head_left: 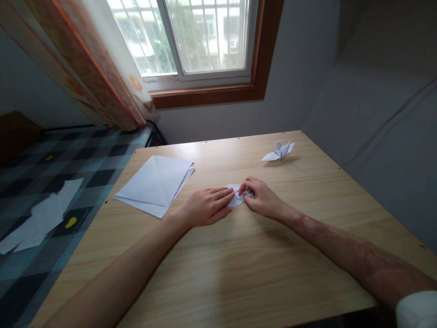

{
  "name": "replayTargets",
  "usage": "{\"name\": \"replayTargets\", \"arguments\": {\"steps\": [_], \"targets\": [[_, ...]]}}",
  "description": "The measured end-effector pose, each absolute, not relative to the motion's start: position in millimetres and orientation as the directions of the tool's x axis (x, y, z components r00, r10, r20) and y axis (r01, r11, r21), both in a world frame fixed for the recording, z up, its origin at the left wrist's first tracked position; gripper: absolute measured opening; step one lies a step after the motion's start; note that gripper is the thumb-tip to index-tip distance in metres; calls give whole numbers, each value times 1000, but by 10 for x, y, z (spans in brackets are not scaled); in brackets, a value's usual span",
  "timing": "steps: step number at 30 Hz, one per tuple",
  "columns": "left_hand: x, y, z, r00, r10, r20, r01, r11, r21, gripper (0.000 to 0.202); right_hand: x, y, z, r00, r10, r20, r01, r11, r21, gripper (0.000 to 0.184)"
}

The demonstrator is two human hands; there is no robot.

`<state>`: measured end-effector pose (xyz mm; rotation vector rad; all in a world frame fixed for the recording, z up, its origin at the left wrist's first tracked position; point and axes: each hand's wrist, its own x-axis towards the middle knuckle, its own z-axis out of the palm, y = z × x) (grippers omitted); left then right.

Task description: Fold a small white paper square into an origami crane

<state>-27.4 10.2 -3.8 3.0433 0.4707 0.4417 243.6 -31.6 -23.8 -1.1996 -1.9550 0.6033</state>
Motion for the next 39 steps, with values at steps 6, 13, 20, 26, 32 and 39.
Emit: {"name": "replayTargets", "arguments": {"steps": [6,13,20,26,32,39], "targets": [[-253,107,-32,904,242,352,256,-967,7,40,2430,-322,-259,-277,880,386,540,475,-695,24],[-235,112,32,901,259,347,258,-965,49,39,2482,-325,-266,-290,832,473,595,544,-592,37],[-248,81,1,919,219,328,231,-973,0,40,2553,-273,-256,-318,824,468,607,556,-567,34],[-237,72,13,918,236,320,248,-969,3,37,2565,-263,-276,-313,830,462,610,548,-572,33],[-228,69,-17,909,270,318,262,-963,68,37,2548,-260,-272,-267,861,433,616,498,-610,18],[-229,70,-29,863,374,340,348,-927,137,40,2534,-281,-240,-283,867,410,603,493,-627,16]]}}
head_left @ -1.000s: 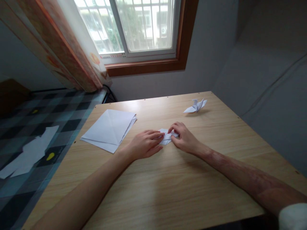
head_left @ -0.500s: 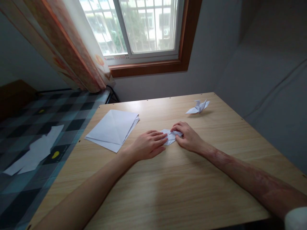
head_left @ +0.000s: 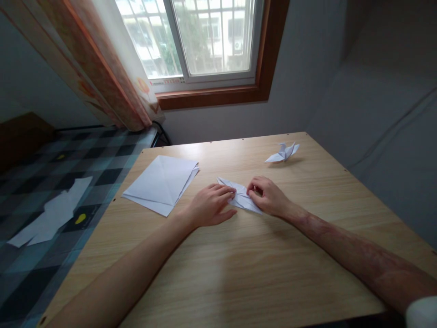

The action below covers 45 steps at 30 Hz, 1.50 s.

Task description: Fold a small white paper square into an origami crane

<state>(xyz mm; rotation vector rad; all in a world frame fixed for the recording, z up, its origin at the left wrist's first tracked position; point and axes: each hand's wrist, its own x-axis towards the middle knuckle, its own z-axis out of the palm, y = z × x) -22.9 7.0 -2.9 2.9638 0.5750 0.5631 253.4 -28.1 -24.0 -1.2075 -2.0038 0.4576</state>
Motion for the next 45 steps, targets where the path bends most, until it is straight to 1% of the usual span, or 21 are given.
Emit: {"name": "replayTargets", "arguments": {"steps": [2,3,6,7,8,10,12,15,18,22,25,28,33,37,41,45], "targets": [[-230,79,-20,858,383,343,346,-923,166,42,2537,-284,-240,-285,859,425,597,506,-623,16],[-231,86,-17,860,380,340,340,-924,173,43,2539,-283,-244,-284,853,437,592,515,-620,19],[-239,108,-16,878,352,325,318,-936,152,42,2550,-272,-264,-297,838,458,589,539,-602,37],[-241,114,-20,884,340,321,311,-940,140,40,2552,-269,-272,-302,836,458,598,540,-592,39],[-241,120,-25,887,333,319,307,-943,131,37,2552,-269,-279,-301,837,457,611,537,-581,37],[-240,125,-37,884,335,326,310,-942,127,34,2544,-278,-285,-290,842,455,640,525,-561,27],[-236,124,-51,870,360,337,334,-933,133,33,2525,-298,-277,-294,841,454,655,523,-545,20],[-230,119,-71,837,422,347,391,-906,160,31,2490,-331,-253,-329,829,453,658,545,-520,23],[-224,127,-90,804,482,347,430,-876,220,27,2465,-346,-239,-362,822,440,658,560,-503,23],[-207,161,-95,738,574,355,499,-818,286,21,2453,-336,-239,-386,813,437,623,578,-527,24],[-193,182,-74,686,631,364,524,-774,354,33,2456,-322,-240,-389,810,439,595,585,-551,23],[-185,186,-53,677,643,357,518,-762,389,33,2460,-319,-242,-386,813,436,588,581,-563,25],[-190,193,-52,682,654,327,490,-741,459,35,2457,-332,-248,-393,812,431,598,582,-551,33],[-204,205,-32,694,666,273,497,-718,488,34,2459,-332,-253,-405,806,432,590,591,-550,28],[-210,190,41,699,672,246,504,-707,497,40,2474,-316,-267,-426,803,417,572,596,-563,27],[-206,187,96,697,676,239,484,-689,539,34,2475,-315,-249,-438,795,419,543,606,-581,26]]}}
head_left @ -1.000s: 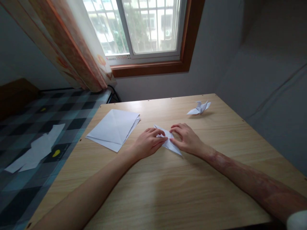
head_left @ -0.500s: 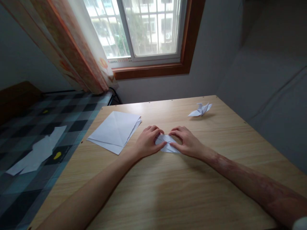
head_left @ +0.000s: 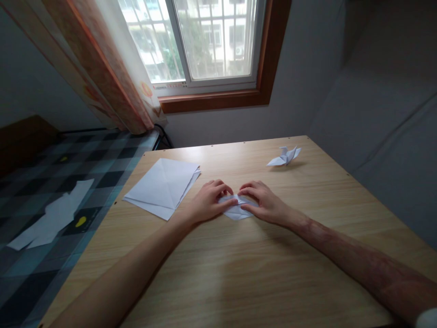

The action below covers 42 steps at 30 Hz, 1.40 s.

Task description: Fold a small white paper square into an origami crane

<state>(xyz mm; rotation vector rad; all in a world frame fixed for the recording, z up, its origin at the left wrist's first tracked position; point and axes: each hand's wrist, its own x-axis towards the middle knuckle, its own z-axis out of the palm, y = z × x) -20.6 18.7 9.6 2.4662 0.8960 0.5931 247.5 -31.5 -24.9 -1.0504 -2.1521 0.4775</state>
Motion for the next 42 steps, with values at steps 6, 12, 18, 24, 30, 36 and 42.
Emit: {"name": "replayTargets", "arguments": {"steps": [6,12,18,24,30,36,42], "targets": [[-222,237,60,660,721,212,504,-633,587,24,2445,-362,-170,-439,788,432,524,615,-590,11],[-207,219,70,669,709,224,506,-655,562,29,2394,-376,-222,-343,831,437,560,555,-616,13],[-230,204,180,752,642,150,474,-685,554,41,2382,-420,-176,-373,837,400,556,547,-626,14],[-301,227,272,848,526,68,411,-732,544,49,2403,-440,-133,-445,814,374,534,577,-618,16],[-279,221,217,820,568,73,462,-732,501,44,2411,-424,-142,-449,807,383,521,585,-622,21],[-266,207,197,822,567,47,471,-724,504,35,2379,-463,-100,-464,815,346,496,563,-661,29],[-236,162,280,787,616,-38,565,-693,448,45,2364,-475,-123,-421,860,289,500,486,-717,28]]}}
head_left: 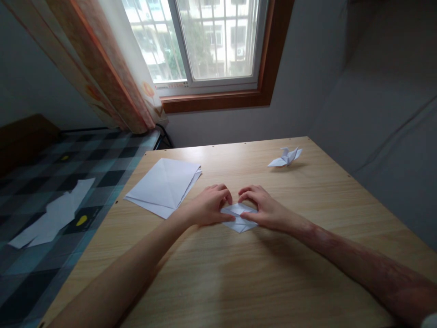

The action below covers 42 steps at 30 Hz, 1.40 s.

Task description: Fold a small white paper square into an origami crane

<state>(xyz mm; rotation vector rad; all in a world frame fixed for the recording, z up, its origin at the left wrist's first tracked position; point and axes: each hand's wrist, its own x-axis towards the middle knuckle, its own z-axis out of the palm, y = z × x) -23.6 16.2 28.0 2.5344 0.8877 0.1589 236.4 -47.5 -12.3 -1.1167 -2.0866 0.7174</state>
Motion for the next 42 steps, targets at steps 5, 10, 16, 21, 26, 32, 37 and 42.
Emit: {"name": "replayTargets", "arguments": {"steps": [5,10,16,21,26,32,37,42], "targets": [[-222,114,342,784,618,-54,575,-692,436,44,2380,-474,-127,-409,874,263,479,450,-753,29],[-221,112,347,805,593,-20,535,-712,455,34,2367,-499,-103,-381,909,167,479,349,-806,28],[-231,181,266,857,515,12,442,-748,495,29,2349,-507,-60,-389,915,110,373,265,-889,39],[-218,209,224,870,493,8,406,-727,554,21,2360,-492,-8,-371,915,159,447,326,-833,19],[-156,175,230,776,626,83,440,-630,640,12,2410,-425,53,-312,921,234,446,359,-820,14],[-70,225,189,698,620,358,449,-769,456,11,2522,-202,161,-446,672,592,494,736,-463,15],[-94,281,4,710,579,401,529,-814,240,19,2554,-111,-30,-510,626,590,557,763,-328,22],[-181,203,-33,789,480,384,430,-877,214,31,2584,-150,-224,-515,678,525,595,723,-351,19]]}}
